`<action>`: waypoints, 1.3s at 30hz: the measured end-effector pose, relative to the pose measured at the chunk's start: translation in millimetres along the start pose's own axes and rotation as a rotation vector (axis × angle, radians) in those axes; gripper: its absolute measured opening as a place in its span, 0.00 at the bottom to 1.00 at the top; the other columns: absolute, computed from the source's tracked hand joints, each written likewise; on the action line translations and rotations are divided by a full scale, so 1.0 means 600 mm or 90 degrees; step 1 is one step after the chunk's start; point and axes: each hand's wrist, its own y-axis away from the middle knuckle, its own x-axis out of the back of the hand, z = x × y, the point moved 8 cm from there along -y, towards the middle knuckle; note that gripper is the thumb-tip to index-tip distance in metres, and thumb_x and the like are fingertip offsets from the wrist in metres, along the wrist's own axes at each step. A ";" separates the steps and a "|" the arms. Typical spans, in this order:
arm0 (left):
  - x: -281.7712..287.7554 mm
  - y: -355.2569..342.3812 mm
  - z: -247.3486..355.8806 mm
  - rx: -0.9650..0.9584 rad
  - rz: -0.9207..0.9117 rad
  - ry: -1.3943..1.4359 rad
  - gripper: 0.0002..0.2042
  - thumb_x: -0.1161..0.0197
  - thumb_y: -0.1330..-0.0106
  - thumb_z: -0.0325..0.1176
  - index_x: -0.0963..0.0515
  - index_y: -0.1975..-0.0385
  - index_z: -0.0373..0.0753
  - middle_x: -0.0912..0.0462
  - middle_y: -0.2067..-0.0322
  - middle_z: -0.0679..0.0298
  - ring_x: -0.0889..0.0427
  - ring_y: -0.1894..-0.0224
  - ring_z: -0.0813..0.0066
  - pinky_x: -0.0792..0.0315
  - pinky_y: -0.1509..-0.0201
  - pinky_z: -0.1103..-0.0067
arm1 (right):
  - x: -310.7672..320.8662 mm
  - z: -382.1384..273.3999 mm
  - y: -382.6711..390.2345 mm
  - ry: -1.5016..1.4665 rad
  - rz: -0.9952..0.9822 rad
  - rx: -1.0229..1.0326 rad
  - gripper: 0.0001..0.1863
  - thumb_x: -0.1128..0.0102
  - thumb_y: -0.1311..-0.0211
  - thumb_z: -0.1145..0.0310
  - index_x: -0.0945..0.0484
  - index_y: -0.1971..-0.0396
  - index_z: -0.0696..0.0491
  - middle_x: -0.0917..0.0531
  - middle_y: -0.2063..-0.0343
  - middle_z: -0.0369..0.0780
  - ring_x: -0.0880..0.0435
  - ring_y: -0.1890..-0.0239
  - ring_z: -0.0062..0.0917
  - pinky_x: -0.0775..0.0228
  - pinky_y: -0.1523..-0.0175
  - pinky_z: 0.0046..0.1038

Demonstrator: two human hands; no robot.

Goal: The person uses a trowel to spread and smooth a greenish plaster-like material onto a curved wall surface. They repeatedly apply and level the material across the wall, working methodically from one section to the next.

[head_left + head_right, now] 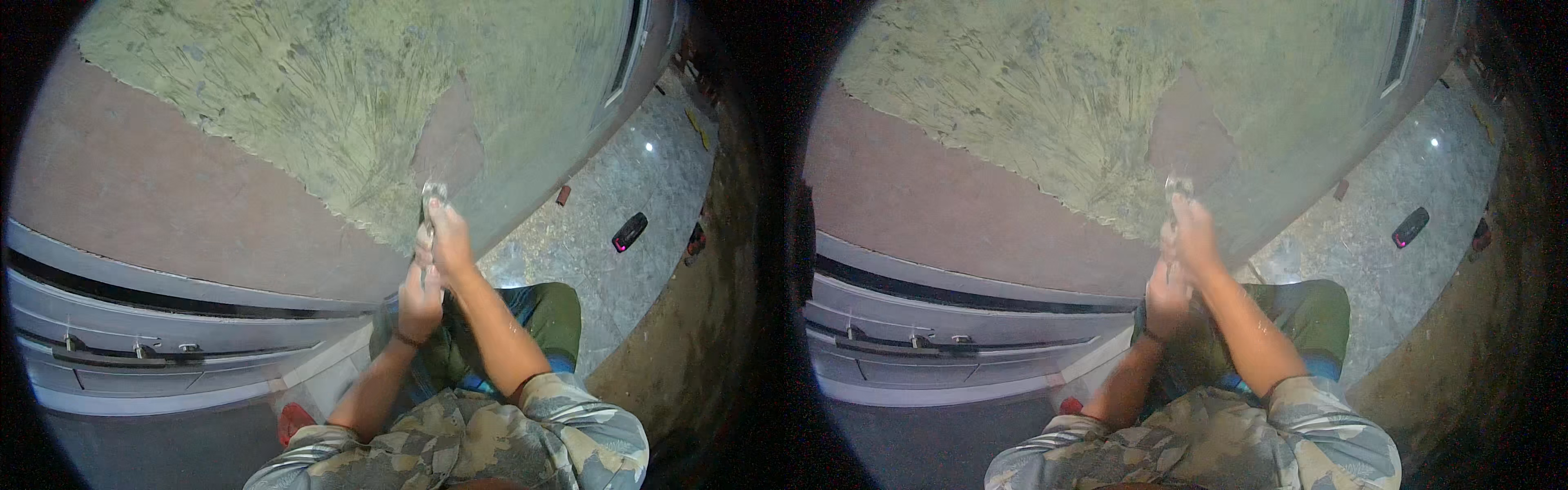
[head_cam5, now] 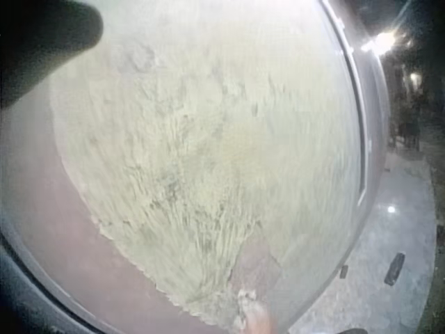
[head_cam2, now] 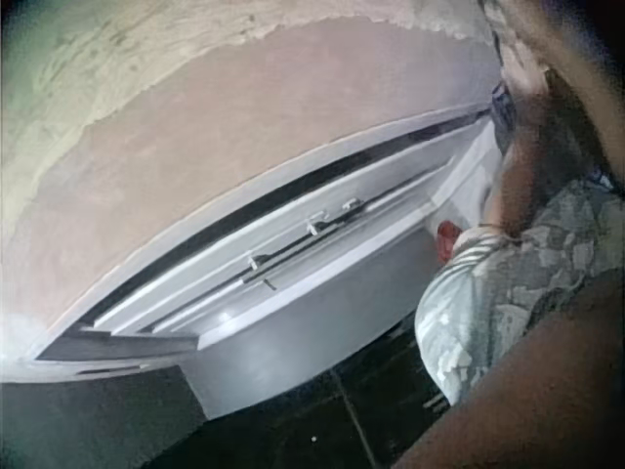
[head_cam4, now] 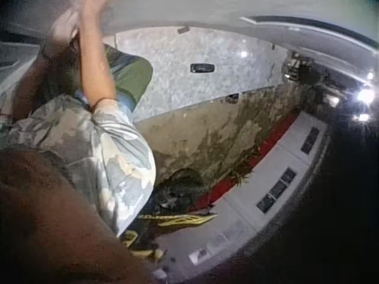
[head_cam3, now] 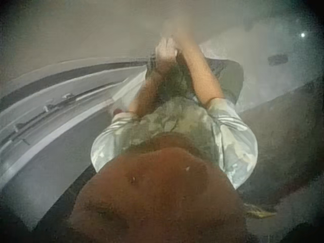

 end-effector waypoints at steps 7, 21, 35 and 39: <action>-0.014 -0.025 0.028 0.031 -0.056 0.007 0.21 0.51 0.24 0.35 0.32 0.36 0.30 0.20 0.48 0.41 0.18 0.46 0.49 0.27 0.43 0.66 | -0.031 -0.073 0.006 -0.022 -0.097 0.192 0.15 0.49 0.24 0.54 0.35 0.67 0.48 0.33 0.86 0.32 0.37 0.89 0.18 0.47 0.85 0.25; -0.003 0.000 0.020 -0.026 0.019 0.005 0.21 0.54 0.23 0.37 0.31 0.39 0.28 0.18 0.56 0.41 0.17 0.55 0.55 0.26 0.51 0.66 | -0.007 -0.017 -0.002 0.107 -0.010 0.001 0.15 0.51 0.23 0.55 0.34 0.66 0.50 0.34 0.87 0.32 0.37 0.88 0.17 0.46 0.84 0.23; -0.020 -0.036 0.013 0.076 -0.071 0.032 0.23 0.54 0.23 0.35 0.36 0.32 0.31 0.19 0.54 0.44 0.20 0.62 0.63 0.25 0.55 0.69 | -0.036 -0.080 -0.008 0.013 -0.119 0.177 0.14 0.50 0.22 0.56 0.32 0.66 0.49 0.33 0.87 0.33 0.35 0.88 0.17 0.46 0.85 0.25; -0.009 -0.009 0.037 -0.069 0.004 0.091 0.23 0.54 0.23 0.36 0.36 0.32 0.31 0.19 0.58 0.48 0.22 0.68 0.69 0.26 0.60 0.73 | -0.024 -0.054 0.002 0.096 -0.058 0.133 0.14 0.50 0.23 0.56 0.32 0.67 0.50 0.32 0.85 0.32 0.35 0.87 0.17 0.46 0.84 0.24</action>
